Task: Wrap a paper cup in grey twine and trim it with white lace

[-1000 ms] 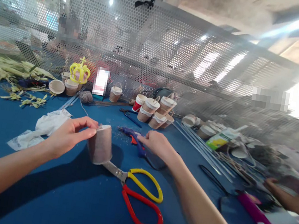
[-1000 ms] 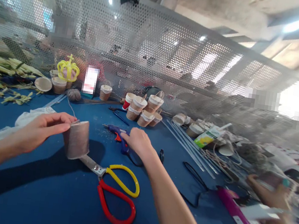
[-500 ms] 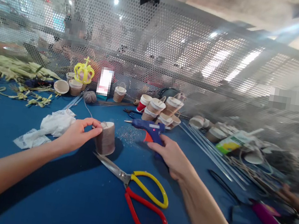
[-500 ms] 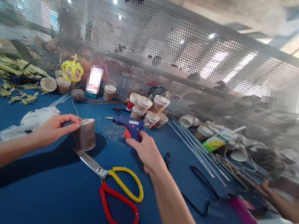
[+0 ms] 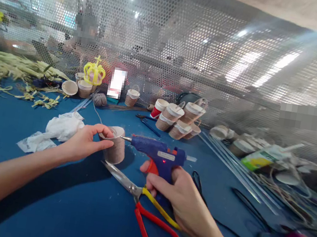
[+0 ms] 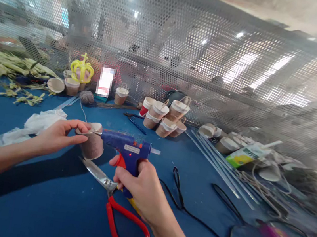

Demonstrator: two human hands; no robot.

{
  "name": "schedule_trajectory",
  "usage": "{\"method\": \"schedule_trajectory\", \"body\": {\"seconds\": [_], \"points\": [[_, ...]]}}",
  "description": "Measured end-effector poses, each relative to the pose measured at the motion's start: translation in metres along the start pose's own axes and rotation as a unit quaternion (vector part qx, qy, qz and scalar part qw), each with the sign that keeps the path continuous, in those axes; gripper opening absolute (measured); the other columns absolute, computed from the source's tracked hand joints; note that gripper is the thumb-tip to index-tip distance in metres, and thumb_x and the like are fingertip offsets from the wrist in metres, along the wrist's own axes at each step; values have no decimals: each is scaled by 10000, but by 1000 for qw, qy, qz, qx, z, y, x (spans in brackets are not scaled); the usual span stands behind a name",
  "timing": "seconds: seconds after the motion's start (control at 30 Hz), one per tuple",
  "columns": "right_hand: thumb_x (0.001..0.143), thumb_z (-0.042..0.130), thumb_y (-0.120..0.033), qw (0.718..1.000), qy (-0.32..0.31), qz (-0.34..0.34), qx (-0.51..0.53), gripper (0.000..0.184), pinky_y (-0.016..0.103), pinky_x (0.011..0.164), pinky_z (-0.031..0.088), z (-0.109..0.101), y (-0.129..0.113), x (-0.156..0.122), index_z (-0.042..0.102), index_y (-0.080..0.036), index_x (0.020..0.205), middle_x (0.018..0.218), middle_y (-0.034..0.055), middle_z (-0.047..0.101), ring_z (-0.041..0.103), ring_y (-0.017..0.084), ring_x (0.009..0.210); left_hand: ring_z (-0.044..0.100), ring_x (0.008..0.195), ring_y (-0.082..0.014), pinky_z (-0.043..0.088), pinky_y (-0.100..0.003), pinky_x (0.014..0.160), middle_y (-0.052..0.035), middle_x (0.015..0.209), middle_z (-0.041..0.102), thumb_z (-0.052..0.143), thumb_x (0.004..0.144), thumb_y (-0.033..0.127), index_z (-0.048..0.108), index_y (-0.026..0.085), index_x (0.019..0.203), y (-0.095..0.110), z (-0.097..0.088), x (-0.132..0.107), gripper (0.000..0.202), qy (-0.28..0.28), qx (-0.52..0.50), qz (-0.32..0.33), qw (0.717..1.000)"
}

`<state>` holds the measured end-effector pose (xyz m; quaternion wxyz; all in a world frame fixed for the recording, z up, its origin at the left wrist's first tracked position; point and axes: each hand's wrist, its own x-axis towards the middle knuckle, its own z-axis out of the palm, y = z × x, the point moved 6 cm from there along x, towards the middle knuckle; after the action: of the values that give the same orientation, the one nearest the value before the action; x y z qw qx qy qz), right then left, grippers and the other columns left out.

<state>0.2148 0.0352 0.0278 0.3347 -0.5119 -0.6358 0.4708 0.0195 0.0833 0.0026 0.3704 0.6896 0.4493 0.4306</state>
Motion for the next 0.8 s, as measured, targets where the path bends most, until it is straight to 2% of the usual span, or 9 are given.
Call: {"method": "schedule_trajectory", "body": {"seconds": [0.1,0.2,0.3,0.47,0.8], "points": [[744,538,-284,999,29,6,-39,154,202,472,416,1,3,0,599,-142,744,536,-29,515,468,82,475,547,907,-213,417,-361,825,-68,855,625,566,695,310,530,161,718,1,-1,1,155,0,-6,-5,1000],[753,529,-339,993,69,-31,-91,203,222,473,423,1,4,2,583,-150,702,504,-33,502,453,91,448,545,910,-213,415,-361,822,-75,885,619,566,689,307,533,160,722,1,-2,0,155,3,-6,0,1000],[741,545,-324,985,95,-68,-127,184,236,502,446,2,1,0,577,-165,652,491,-26,522,475,111,464,548,904,-210,415,-358,822,-73,886,620,567,689,310,537,161,719,2,-2,-1,155,3,-1,5,1000],[745,539,-289,975,118,-99,-162,153,260,557,483,7,-7,-4,622,-161,736,596,6,625,548,144,529,552,891,-201,415,-349,822,-68,879,621,564,693,302,537,162,708,4,-2,-1,144,9,3,12,1000],[743,517,-306,958,132,-131,-218,191,269,547,506,9,-2,-1,622,-159,679,569,15,633,583,163,525,556,849,-187,427,-332,795,-54,842,622,578,681,305,531,168,691,4,-2,-1,146,10,-4,10,1000]]}}
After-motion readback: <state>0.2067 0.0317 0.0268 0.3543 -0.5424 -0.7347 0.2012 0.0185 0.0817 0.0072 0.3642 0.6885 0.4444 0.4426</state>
